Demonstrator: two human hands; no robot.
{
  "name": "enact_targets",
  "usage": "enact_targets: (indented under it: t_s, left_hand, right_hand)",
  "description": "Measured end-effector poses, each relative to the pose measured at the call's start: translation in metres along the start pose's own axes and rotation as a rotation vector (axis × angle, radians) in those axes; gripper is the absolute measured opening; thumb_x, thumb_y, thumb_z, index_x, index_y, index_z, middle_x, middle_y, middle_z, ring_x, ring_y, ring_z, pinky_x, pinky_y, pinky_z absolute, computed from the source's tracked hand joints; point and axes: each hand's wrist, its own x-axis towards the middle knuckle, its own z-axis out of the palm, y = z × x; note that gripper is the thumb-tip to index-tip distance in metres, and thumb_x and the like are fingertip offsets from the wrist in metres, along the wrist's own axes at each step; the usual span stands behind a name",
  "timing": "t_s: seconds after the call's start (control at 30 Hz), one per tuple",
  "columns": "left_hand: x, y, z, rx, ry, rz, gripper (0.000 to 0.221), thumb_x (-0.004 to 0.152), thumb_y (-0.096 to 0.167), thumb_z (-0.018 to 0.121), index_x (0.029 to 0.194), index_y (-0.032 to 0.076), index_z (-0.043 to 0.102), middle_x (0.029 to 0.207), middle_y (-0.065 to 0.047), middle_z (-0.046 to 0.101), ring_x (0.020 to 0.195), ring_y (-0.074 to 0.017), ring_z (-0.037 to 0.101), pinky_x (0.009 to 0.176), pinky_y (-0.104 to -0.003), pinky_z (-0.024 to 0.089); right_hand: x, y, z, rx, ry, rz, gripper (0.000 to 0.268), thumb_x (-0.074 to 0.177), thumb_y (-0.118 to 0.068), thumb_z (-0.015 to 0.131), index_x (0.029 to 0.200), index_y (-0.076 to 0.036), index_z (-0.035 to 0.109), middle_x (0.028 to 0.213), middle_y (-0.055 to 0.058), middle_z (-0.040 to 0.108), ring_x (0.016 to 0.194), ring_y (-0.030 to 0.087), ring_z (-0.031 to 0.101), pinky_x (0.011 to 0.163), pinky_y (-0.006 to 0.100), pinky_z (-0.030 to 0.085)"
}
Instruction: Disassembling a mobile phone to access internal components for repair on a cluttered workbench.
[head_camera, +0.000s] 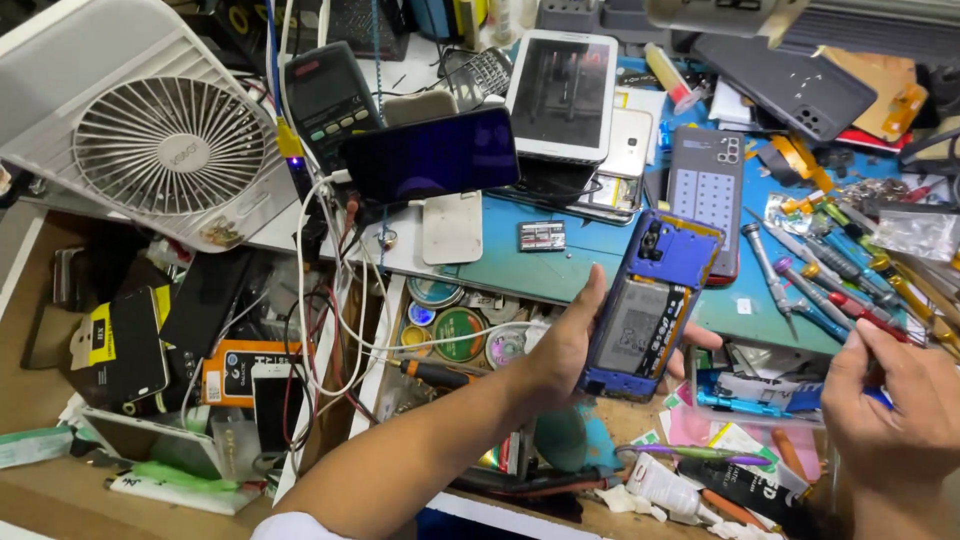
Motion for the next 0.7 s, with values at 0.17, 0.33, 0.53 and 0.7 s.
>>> enact_targets:
  t_s: [0.17,0.33,0.53,0.7]
  left_hand:
    - [-0.004,0.055,0.016,0.149,0.123,0.056,0.085,0.107,0.069,0.023,0.154,0.002,0.045,0.139,-0.029,0.061,0.097,-0.0234,0.071,0.081,-0.038,0.061]
    - [-0.011,0.094,0.013,0.124,0.161,0.079,0.086,0.101,0.069,0.031,0.148,-0.001,0.049,0.139,-0.035,0.059,0.094,-0.0273,0.072,0.076,-0.038,0.062]
    - [-0.008,0.097,0.02,0.108,0.235,0.115,0.083,0.099,0.065,0.037,0.147,-0.002,0.047,0.13,-0.034,0.063,0.087,-0.027,0.069,0.071,-0.04,0.061]
    - [-0.004,0.09,0.02,-0.02,0.259,0.123,0.079,0.101,0.063,0.035,0.147,-0.001,0.047,0.138,-0.04,0.056,0.09,-0.0307,0.069,0.075,-0.042,0.061]
  right_hand:
    - [0.005,-0.004,0.001,0.046,-0.031,-0.047,0.009,0.112,0.025,0.082,0.12,0.027,0.083,0.102,0.036,0.075,0.086,0.043,0.067,0.08,0.048,0.056]
    - [0.011,-0.006,-0.002,-0.033,-0.043,-0.074,0.009,0.109,0.015,0.083,0.117,0.017,0.087,0.1,0.028,0.079,0.083,0.039,0.071,0.079,0.048,0.057]
    - [0.019,-0.01,-0.006,-0.018,0.0,-0.101,0.007,0.11,0.012,0.081,0.114,0.016,0.085,0.091,0.027,0.076,0.07,0.038,0.063,0.066,0.044,0.048]
    - [0.021,-0.005,-0.005,0.041,0.034,-0.086,0.005,0.108,0.015,0.082,0.111,0.018,0.083,0.089,0.027,0.074,0.069,0.036,0.062,0.067,0.044,0.05]
